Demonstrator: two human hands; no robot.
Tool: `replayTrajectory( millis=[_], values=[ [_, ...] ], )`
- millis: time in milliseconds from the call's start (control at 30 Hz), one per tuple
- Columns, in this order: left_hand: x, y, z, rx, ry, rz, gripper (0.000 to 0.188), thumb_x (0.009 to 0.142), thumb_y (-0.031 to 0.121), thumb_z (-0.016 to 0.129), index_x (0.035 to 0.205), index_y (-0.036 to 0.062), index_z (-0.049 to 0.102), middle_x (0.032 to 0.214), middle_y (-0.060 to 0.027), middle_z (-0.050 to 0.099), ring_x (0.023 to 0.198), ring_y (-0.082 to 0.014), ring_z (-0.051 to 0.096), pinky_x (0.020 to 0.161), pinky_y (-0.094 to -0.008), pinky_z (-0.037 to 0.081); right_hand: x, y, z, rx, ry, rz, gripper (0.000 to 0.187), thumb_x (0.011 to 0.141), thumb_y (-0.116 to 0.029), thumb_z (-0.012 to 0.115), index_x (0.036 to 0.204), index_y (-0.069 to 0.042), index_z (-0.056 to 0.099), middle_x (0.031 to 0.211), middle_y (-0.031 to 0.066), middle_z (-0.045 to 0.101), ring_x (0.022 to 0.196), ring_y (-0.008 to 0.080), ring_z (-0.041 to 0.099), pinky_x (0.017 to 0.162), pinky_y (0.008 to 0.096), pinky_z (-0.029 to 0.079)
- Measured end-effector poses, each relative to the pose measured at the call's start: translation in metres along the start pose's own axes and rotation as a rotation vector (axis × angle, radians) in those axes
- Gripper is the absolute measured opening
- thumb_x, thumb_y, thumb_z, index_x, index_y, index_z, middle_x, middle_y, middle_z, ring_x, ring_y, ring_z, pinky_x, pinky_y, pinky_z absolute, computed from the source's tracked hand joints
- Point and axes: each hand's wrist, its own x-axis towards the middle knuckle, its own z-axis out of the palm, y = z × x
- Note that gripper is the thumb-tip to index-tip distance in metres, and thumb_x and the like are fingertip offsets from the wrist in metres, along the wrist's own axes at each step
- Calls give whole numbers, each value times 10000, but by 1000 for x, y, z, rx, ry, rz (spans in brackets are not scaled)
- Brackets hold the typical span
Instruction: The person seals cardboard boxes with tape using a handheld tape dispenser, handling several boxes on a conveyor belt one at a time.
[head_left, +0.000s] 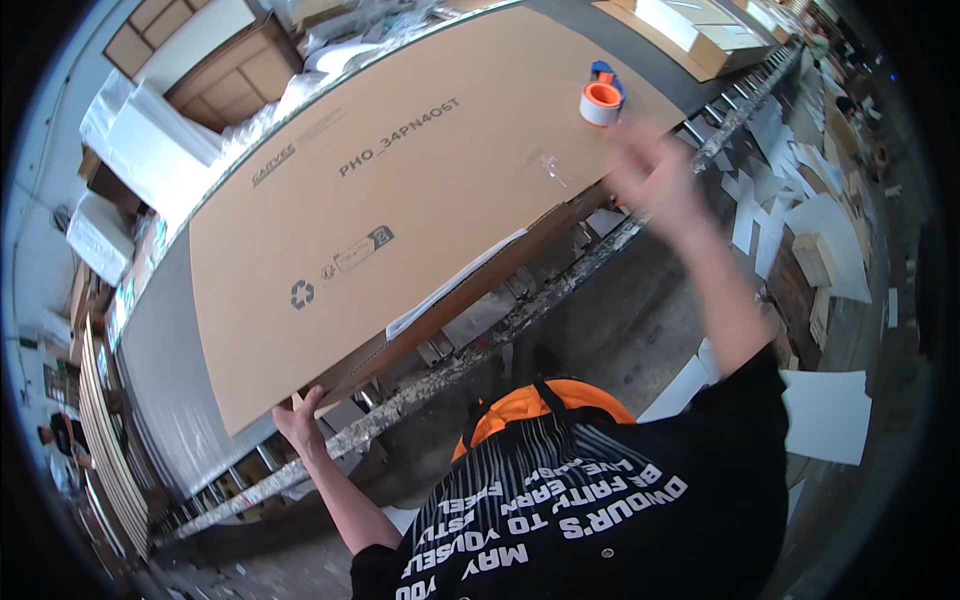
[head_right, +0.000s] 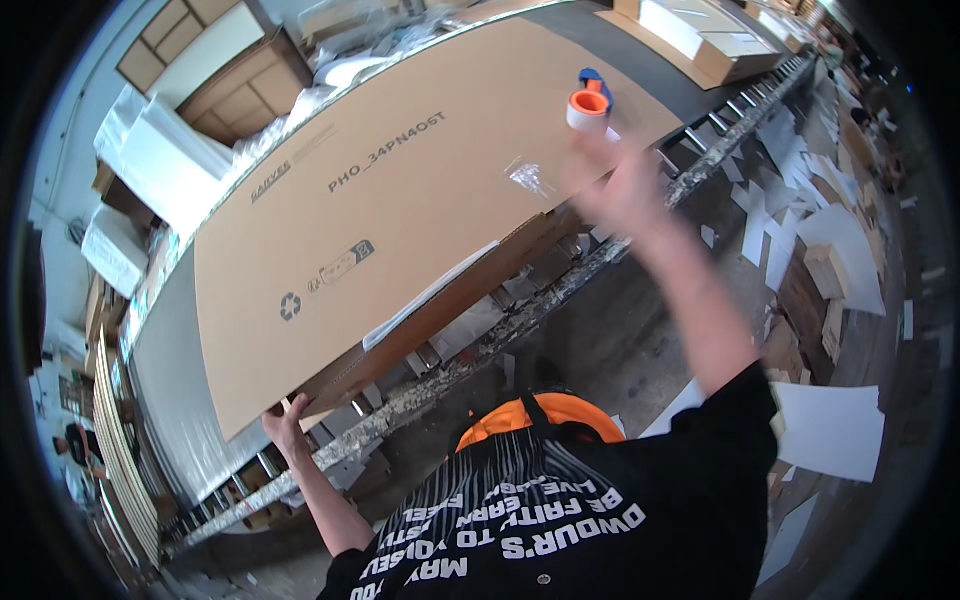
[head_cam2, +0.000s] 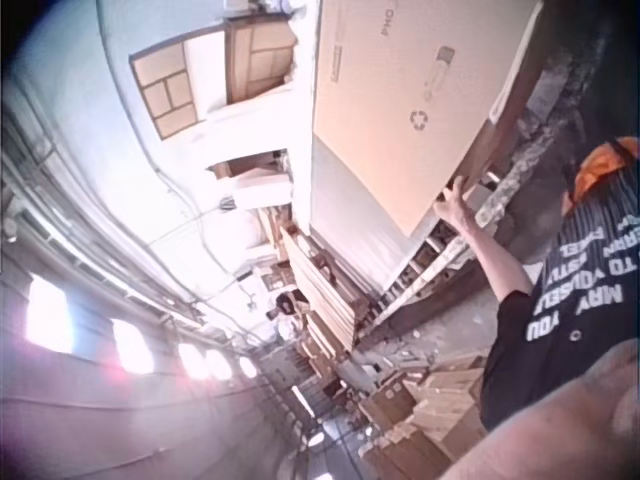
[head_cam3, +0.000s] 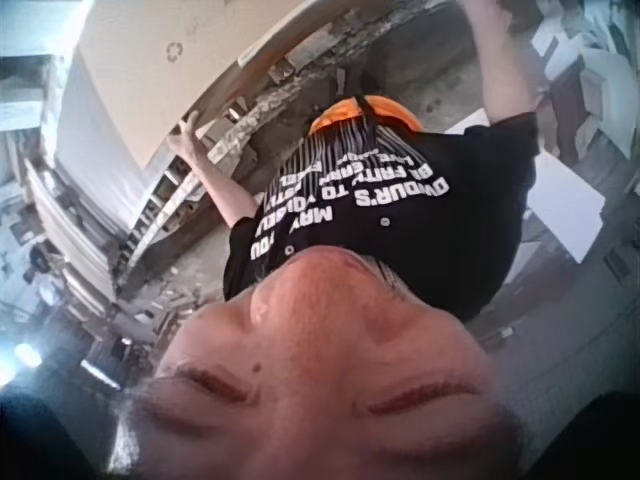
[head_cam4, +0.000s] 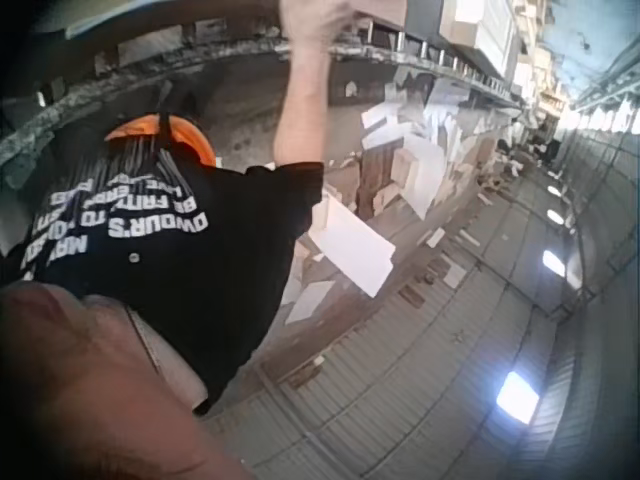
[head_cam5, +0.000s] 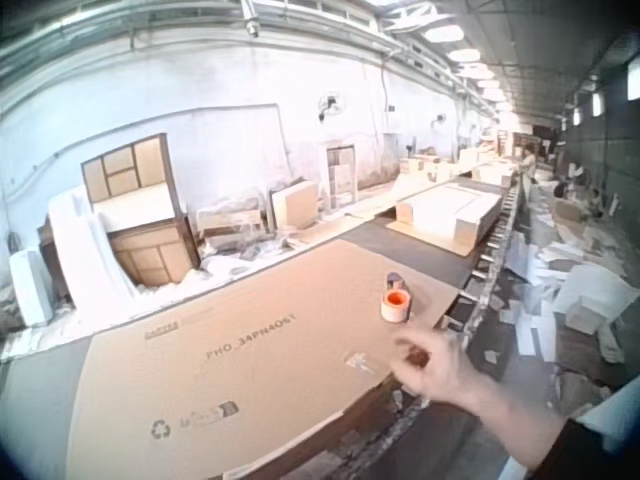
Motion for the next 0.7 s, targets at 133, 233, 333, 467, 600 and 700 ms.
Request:
replayTrajectory(
  millis=[133,233,333,467,600,700],
  values=[
    [36,17,-7,101,109,18,518,713,-29,789,1197,-24,603,1132,-94,659,1011,-190,640,889,-324,532,-104,69,145,-420,121,-91,491,839,-256,722,1198,62,621,1217,269,631,1194,424,583,1046,501,456],
    [28,7,7,7,207,147,369,742,-46,739,1093,-29,625,1018,-70,670,895,-159,643,804,-299,529,-106,77,177,-513,206,-166,586,861,-316,708,1283,65,569,1264,314,572,1233,512,511,1075,575,403],
    [31,15,10,-7,226,204,303,737,-80,703,1027,-26,632,972,-69,661,820,-142,626,719,-290,519,-102,64,182,-471,287,-195,754,847,-353,741,1416,45,449,1352,313,506,1284,525,457,1075,606,384],
    [23,27,19,-57,216,34,294,721,-107,527,996,-31,597,874,-73,631,643,-120,542,517,-241,402,-91,74,185,-402,290,-176,926,783,-457,801,1478,-10,385,1447,251,433,1348,532,366,1104,614,345],
    [21,29,47,-483,232,-423,365,764,-149,494,1103,-20,530,995,-77,589,661,-157,494,516,-255,398,-97,87,190,-489,250,-124,898,652,-375,893,1409,-126,478,1447,181,416,1385,491,307,1122,585,338],
    [7,56,83,-655,161,-522,374,851,-51,584,1209,-20,484,1167,-116,569,909,-213,573,708,-298,519,-91,88,195,-452,294,-99,865,537,-276,949,1288,-147,540,1367,124,465,1359,455,347,1108,557,366]
  ],
)
